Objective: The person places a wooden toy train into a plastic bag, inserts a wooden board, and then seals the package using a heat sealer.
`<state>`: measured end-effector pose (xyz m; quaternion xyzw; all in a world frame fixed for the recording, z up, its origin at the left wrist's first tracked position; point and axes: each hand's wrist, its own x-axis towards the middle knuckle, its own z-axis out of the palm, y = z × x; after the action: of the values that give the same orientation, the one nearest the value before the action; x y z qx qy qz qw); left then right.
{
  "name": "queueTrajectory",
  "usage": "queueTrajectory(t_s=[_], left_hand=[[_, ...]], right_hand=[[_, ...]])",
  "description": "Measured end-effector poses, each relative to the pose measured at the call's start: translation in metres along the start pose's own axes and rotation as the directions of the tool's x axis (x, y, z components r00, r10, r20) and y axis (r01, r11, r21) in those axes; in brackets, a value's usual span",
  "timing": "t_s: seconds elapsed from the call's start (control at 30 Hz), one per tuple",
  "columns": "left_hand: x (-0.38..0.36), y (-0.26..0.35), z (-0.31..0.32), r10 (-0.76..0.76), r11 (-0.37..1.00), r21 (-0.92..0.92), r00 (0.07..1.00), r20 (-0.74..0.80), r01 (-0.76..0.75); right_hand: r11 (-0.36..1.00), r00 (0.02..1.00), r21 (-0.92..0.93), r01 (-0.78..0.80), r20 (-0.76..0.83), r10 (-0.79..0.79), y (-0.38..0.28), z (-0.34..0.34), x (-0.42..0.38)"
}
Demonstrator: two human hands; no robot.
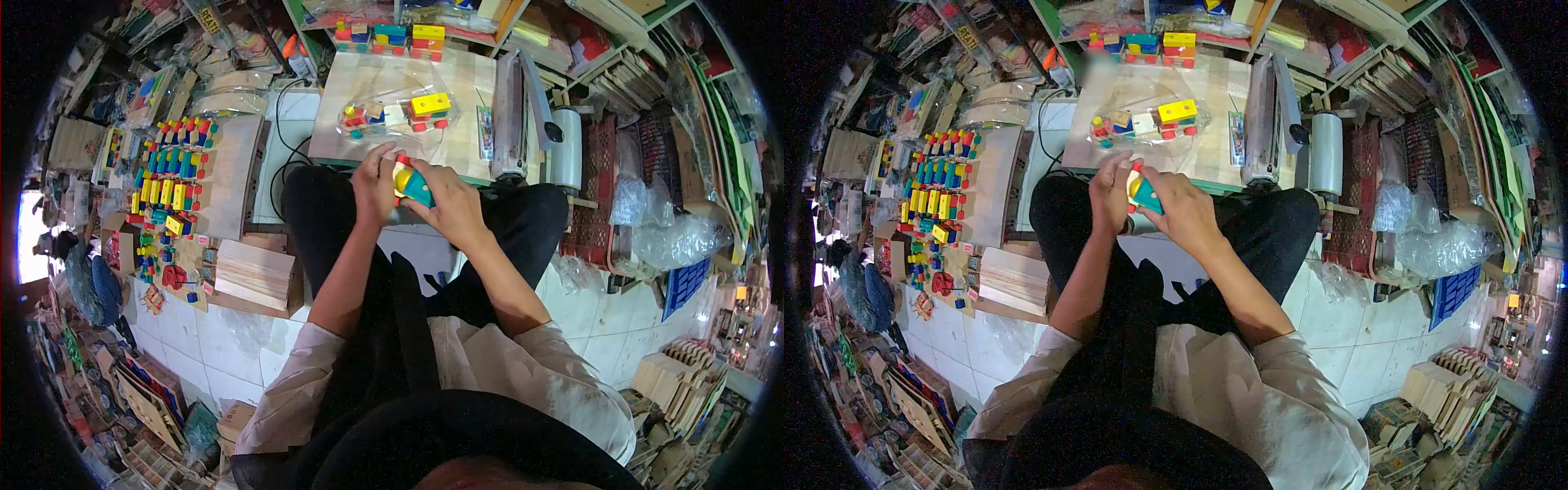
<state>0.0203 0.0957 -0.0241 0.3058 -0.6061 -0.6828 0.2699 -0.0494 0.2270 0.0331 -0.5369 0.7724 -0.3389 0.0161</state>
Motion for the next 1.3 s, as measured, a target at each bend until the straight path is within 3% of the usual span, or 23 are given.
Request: queueTrajectory(t_s=[0.03, 0.07, 0.1, 0.13, 0.17, 0.23, 0.27, 0.3, 0.37, 0.43, 0.5, 0.53, 0.6, 0.7, 0.77, 0.83, 0.87, 1.03, 1.17, 1.2, 1.23, 1.27, 1.3], left_hand=[[0.007, -0.006, -0.01, -0.054, 0.974, 0.223, 0.998, 0.038, 0.044], [0.014, -0.017, -0.018, -0.207, 0.977, 0.071, 0.973, 0.103, 0.201], [0.009, -0.005, -0.016, -0.213, 0.976, 0.074, 0.971, 0.109, 0.205], [0.002, 0.019, -0.014, -0.364, 0.89, -0.208, 0.907, 0.21, 0.405], [-0.002, 0.032, -0.013, -0.463, 0.686, -0.444, 0.816, 0.346, 0.577], [-0.002, 0.007, -0.015, -0.437, 0.725, -0.359, 0.796, 0.42, 0.588], [-0.005, 0.001, -0.016, -0.439, 0.753, -0.347, 0.82, 0.368, 0.559], [-0.008, 0.001, -0.015, -0.436, 0.781, -0.333, 0.843, 0.315, 0.528], [-0.02, 0.003, -0.014, -0.471, 0.786, -0.323, 0.848, 0.243, 0.528], [-0.016, -0.011, -0.018, -0.431, 0.596, -0.577, 0.829, 0.357, 0.558], [-0.021, -0.011, -0.015, -0.473, 0.577, -0.618, 0.836, 0.279, 0.533], [-0.023, -0.007, -0.013, -0.514, 0.561, -0.657, 0.834, 0.2, 0.503], [-0.025, -0.008, -0.014, -0.476, 0.588, -0.66, 0.86, 0.185, 0.468], [-0.016, -0.012, -0.013, -0.446, 0.599, -0.677, 0.881, 0.161, 0.427], [-0.017, -0.011, -0.015, -0.458, 0.583, -0.696, 0.877, 0.145, 0.42], [-0.018, 0.0, -0.017, -0.465, 0.59, -0.679, 0.871, 0.158, 0.438], [-0.017, -0.001, -0.018, -0.465, 0.59, -0.68, 0.872, 0.156, 0.436], [-0.018, -0.002, -0.022, -0.31, 0.676, -0.648, 0.933, 0.184, 0.352], [-0.023, 0.004, -0.02, -0.356, 0.75, -0.568, 0.93, 0.085, 0.339], [-0.025, 0.004, -0.017, -0.21, 0.83, -0.52, 0.977, 0.046, 0.203], [-0.025, 0.003, -0.014, -0.053, 0.883, -0.466, 0.998, 0.016, 0.055], [-0.025, 0.003, -0.014, -0.056, 0.882, -0.467, 0.998, 0.019, 0.058], [-0.023, 0.004, -0.015, 0.076, 0.943, -0.324, 0.997, -0.006, -0.074]], right_hand=[[1.0, 1.0, 0.002, -0.007, 0.0, 0.007, 0.001, 0.001, 0.0], [0.995, 0.998, 0.078, -0.065, -0.017, 0.067, 0.002, 0.002, 0.0], [0.98, 0.991, 0.154, -0.123, -0.03, 0.129, 0.004, 0.003, 0.001], [0.979, 0.99, 0.153, -0.131, -0.031, 0.137, 0.01, 0.004, 0.001], [0.928, 0.979, 0.312, -0.204, 0.05, 0.198, 0.02, 0.007, 0.001], [0.731, 0.934, 0.582, -0.356, 0.231, 0.271, 0.034, 0.006, 0.005], [0.49, 0.764, 0.587, -0.644, 0.526, 0.374, 0.04, -0.002, 0.008], [0.487, 0.763, 0.588, -0.646, 0.525, 0.378, 0.04, -0.005, 0.009], [0.247, 0.744, 0.706, -0.664, 0.588, 0.317, 0.037, -0.011, 0.003], [0.263, 0.747, 0.7, -0.664, 0.6, 0.287, 0.039, -0.014, 0.004], [0.449, 0.797, 0.665, -0.597, 0.556, 0.236, 0.04, -0.017, 0.004], [0.449, 0.796, 0.664, -0.598, 0.558, 0.235, 0.04, -0.016, 0.004], [0.608, 0.874, 0.631, -0.481, 0.399, 0.276, 0.038, -0.011, 0.001], [0.748, 0.932, 0.565, -0.349, 0.293, 0.213, 0.04, -0.004, 0.0], [0.76, 0.927, 0.534, -0.37, 0.266, 0.264, 0.031, -0.007, -0.004], [0.878, 0.971, 0.417, -0.235, 0.068, 0.227, 0.032, -0.001, -0.01], [0.926, 0.993, 0.36, -0.115, 0.02, 0.116, 0.033, 0.0, -0.013], [0.992, 0.996, 0.093, 0.09, 0.007, -0.091, 0.028, -0.001, -0.014], [0.968, 0.972, -0.091, 0.235, 0.02, -0.234, 0.031, -0.002, -0.01], [0.968, 0.972, -0.092, 0.233, 0.02, -0.233, 0.03, 0.0, -0.011], [0.917, 0.965, 0.32, -0.236, 0.189, 0.182, 0.028, 0.004, -0.012], [0.511, 0.752, 0.551, -0.66, 0.486, 0.446, 0.027, 0.006, -0.014], [0.509, 0.75, 0.551, -0.661, 0.486, 0.448, 0.029, 0.004, -0.013]])
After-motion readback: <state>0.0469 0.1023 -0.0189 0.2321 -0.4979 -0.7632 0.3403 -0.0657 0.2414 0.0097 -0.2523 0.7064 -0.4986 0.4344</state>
